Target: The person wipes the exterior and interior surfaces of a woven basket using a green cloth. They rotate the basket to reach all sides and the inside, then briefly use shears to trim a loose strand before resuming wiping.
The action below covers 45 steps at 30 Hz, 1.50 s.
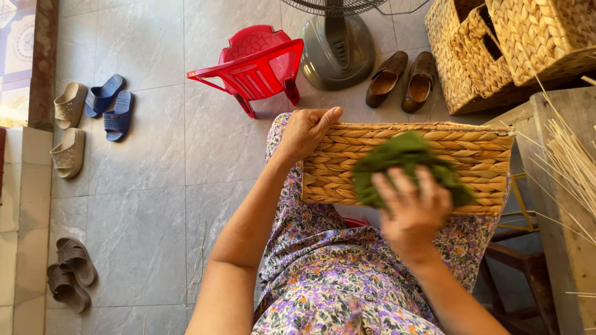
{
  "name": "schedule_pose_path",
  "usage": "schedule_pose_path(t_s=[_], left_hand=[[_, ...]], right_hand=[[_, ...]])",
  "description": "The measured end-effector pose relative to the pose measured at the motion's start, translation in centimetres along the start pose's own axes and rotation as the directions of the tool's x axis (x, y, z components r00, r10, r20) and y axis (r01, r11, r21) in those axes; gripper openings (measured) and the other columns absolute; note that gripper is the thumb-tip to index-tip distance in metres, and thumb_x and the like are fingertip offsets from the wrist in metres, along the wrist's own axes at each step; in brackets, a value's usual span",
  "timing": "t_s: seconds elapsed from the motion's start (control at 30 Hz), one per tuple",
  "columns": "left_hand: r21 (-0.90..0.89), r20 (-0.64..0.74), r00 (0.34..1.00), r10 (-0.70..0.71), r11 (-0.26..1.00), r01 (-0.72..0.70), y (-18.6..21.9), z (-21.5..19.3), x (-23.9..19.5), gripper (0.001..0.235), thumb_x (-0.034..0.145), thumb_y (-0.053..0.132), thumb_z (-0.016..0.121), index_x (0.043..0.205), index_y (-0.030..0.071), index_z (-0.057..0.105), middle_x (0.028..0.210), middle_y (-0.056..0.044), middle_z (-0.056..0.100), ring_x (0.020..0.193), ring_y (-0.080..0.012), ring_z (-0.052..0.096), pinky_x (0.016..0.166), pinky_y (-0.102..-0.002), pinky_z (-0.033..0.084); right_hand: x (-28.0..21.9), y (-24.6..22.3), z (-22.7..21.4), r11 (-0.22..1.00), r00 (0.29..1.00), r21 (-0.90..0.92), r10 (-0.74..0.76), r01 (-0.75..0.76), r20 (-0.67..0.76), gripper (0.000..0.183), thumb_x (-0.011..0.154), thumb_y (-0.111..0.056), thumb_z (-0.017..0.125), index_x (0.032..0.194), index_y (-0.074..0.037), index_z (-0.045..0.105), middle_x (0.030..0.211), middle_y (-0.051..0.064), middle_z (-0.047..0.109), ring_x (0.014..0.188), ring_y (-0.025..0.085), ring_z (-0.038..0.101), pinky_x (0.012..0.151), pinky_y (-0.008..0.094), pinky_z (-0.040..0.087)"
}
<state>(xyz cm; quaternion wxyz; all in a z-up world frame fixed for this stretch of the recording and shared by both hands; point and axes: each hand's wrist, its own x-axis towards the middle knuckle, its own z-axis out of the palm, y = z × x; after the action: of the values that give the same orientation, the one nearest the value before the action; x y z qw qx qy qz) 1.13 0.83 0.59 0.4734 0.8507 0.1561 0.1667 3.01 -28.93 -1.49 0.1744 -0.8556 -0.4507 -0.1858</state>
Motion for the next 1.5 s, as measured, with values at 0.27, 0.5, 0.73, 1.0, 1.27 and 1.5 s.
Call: schedule_pose_path(t_s=[0.27, 0.5, 0.73, 1.0, 1.27, 1.5], left_hand=[[-0.059, 0.029, 0.999, -0.039, 0.997, 0.041, -0.5, -0.5, -0.1, 0.062, 0.101, 0.058, 0.052, 0.09, 0.003, 0.078, 0.067, -0.013, 0.074, 0.062, -0.0138, 0.069, 0.062, -0.034, 0.055], [0.01, -0.016, 1.0, -0.015, 1.0, 0.015, -0.2, -0.4, -0.7, 0.057, 0.104, 0.053, 0.054, 0.094, 0.002, 0.077, 0.061, -0.011, 0.06, 0.058, -0.0109, 0.055, 0.055, -0.033, 0.048], [-0.043, -0.042, 0.999, 0.013, 0.999, -0.015, 0.2, 0.0, -0.6, 0.056, 0.101, 0.053, 0.054, 0.095, 0.004, 0.078, 0.057, -0.007, 0.062, 0.053, -0.0082, 0.056, 0.052, -0.031, 0.048], [0.0, -0.017, 1.0, 0.007, 1.0, -0.007, 0.1, -0.1, -0.2, 0.057, 0.102, 0.054, 0.053, 0.094, 0.003, 0.078, 0.063, -0.009, 0.067, 0.058, -0.0093, 0.06, 0.058, -0.033, 0.05], [0.005, -0.005, 1.0, -0.008, 1.0, 0.008, 0.6, -0.6, -0.9, 0.055, 0.103, 0.052, 0.053, 0.094, 0.004, 0.078, 0.063, -0.011, 0.066, 0.06, -0.0106, 0.059, 0.058, -0.033, 0.05], [-0.033, -0.042, 0.999, -0.01, 0.999, 0.009, 1.1, -0.4, -1.4, 0.051, 0.102, 0.049, 0.056, 0.095, 0.003, 0.077, 0.063, -0.01, 0.068, 0.058, -0.0089, 0.059, 0.057, -0.031, 0.05]], right_hand=[[6.4, -6.7, -0.5, 0.901, 0.95, 0.324, -0.313, 0.288, 0.025, 0.074, 0.065, -0.023, 0.087, 0.136, -0.024, 0.066, 0.145, 0.0, 0.057, 0.138, 0.027, 0.045, 0.108, 0.049, 0.033], [2.8, 3.5, -2.0, 0.987, 0.992, 0.101, -0.118, 0.121, -0.034, 0.06, 0.072, -0.011, 0.085, 0.129, -0.024, 0.07, 0.138, -0.002, 0.065, 0.134, 0.026, 0.053, 0.107, 0.044, 0.037], [-0.7, 9.2, -3.9, 0.97, 0.97, -0.086, 0.22, -0.229, -0.103, 0.052, 0.088, -0.012, 0.081, 0.138, -0.023, 0.07, 0.149, 0.0, 0.061, 0.146, 0.03, 0.048, 0.123, 0.043, 0.037], [2.8, -2.4, 0.8, 0.995, 0.996, 0.051, -0.085, 0.087, -0.032, 0.072, 0.071, -0.022, 0.086, 0.14, -0.024, 0.065, 0.146, 0.001, 0.056, 0.138, 0.033, 0.045, 0.111, 0.056, 0.031], [5.6, -4.9, -0.6, 0.902, 0.955, 0.326, -0.296, 0.284, -0.015, 0.071, 0.066, -0.017, 0.084, 0.135, -0.023, 0.066, 0.145, -0.001, 0.058, 0.14, 0.027, 0.044, 0.11, 0.049, 0.032], [0.8, 6.3, -2.0, 0.997, 0.989, 0.012, -0.077, 0.079, -0.13, 0.049, 0.079, -0.003, 0.083, 0.124, -0.02, 0.073, 0.139, 0.001, 0.064, 0.142, 0.031, 0.048, 0.119, 0.046, 0.042]])
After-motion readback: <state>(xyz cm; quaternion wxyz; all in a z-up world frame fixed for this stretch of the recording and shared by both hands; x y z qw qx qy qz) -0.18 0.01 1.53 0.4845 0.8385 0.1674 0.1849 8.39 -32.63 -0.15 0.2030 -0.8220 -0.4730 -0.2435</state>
